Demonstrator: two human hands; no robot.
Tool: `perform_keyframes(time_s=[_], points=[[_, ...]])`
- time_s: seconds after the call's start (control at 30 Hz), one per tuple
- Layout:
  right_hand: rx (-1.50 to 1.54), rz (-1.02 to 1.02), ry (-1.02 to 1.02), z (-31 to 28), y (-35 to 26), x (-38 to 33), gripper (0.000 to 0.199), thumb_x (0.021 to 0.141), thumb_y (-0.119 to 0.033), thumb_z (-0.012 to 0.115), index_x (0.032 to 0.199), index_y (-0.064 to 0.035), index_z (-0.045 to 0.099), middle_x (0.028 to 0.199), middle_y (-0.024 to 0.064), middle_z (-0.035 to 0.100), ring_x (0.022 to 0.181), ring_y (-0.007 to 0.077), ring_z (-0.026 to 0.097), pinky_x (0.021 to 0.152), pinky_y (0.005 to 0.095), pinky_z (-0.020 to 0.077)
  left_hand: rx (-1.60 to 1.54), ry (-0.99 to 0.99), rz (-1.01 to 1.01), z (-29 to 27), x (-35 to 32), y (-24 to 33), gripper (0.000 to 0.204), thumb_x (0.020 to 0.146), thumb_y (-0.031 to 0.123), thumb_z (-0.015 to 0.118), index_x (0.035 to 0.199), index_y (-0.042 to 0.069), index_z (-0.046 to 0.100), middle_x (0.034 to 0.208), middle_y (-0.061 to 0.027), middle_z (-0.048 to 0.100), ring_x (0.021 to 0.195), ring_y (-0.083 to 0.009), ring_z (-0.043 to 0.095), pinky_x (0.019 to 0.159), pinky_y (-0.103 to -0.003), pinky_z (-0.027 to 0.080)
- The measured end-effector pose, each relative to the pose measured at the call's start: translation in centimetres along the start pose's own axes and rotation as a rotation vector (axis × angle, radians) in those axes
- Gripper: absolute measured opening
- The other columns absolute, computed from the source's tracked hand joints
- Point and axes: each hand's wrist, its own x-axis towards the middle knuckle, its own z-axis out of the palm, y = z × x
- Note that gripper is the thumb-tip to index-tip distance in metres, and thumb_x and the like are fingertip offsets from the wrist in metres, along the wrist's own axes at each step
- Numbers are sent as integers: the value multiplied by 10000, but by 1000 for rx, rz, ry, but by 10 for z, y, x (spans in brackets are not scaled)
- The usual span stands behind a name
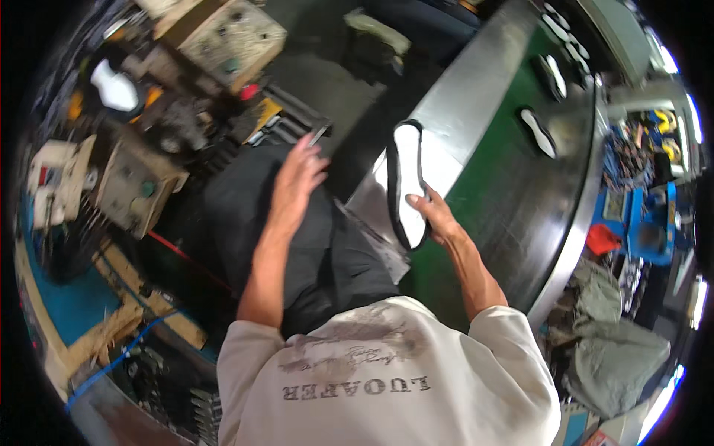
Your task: Operate a shoe lasting machine to shape and secure the shoe upper onto the last.
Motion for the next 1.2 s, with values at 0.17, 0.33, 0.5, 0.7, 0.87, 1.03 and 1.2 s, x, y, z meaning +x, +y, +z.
perform_keyframes(time_s=[0.17, 0.33, 0.5, 0.7, 0.87, 1.03, 1.2], points=[[-144, 9, -539, 146, -27, -4, 1220, 862, -423, 906, 1654, 141, 169, 1584, 295, 462, 1451, 341, 502, 1222, 416, 402, -122, 119, 256, -24, -48, 25, 722, 1119, 497, 541, 1665, 55, 375, 1628, -140, 468, 1490, -233, 439, 1262, -357, 271], [-401, -42, -778, 227, -23, 8, 1127, 879, -332, 912, 1643, 140, 231, 1532, 283, 524, 1383, 296, 574, 1174, 387, 455, 156, 421, 409, -87, -119, 37, 540, 1096, 326, 593, 1541, 48, 464, 1437, -113, 553, 1320, -205, 512, 1153, -346, 389], [-444, 30, -774, 265, -16, -2, 1120, 893, -344, 905, 1652, 124, 227, 1537, 279, 522, 1366, 293, 590, 1170, 394, 460, 204, 526, 324, -118, -147, 24, 613, 1051, 241, 665, 1584, 65, 418, 1445, -105, 545, 1311, -201, 523, 1149, -343, 408], [-220, 260, -653, 274, -23, -8, 876, 1047, -480, 687, 1671, 13, 321, 1533, 226, 557, 1372, 291, 579, 1176, 364, 439, -21, 427, 269, -122, -152, 13, 685, 1013, 194, 710, 1609, 89, 390, 1422, -91, 535, 1316, -177, 514, 1156, -335, 408], [-490, -65, -639, 271, 1, -8, 777, 1071, -450, 655, 1646, -3, 384, 1473, 239, 603, 1344, 275, 594, 1150, 375, 453, -1, 425, 275, -125, -147, -4, 646, 1029, 189, 676, 1603, 81, 399, 1426, -86, 531, 1307, -176, 517, 1148, -329, 406], [-674, -231, -729, 264, -16, -30, 943, 960, -349, 832, 1666, -2, 313, 1527, 247, 558, 1422, 294, 544, 1182, 394, 435, -146, 321, 270, -133, -165, 7, 752, 967, 111, 714, 1627, 45, 361, 1502, -227, 566, 1380, -341, 587, 1188, -468, 455], [-1163, -1001, -552, 268, -39, -37, 1044, 827, -271, 910, 1685, -142, 329, 1318, 285, 556, 1123, 470, 630, 948, 525, 574, -257, 243, 482, -120, -203, 79, 978, 835, 325, 887, 1613, -9, 399, 1606, -291, 485, 1489, -423, 501, 1228, -545, 419]])
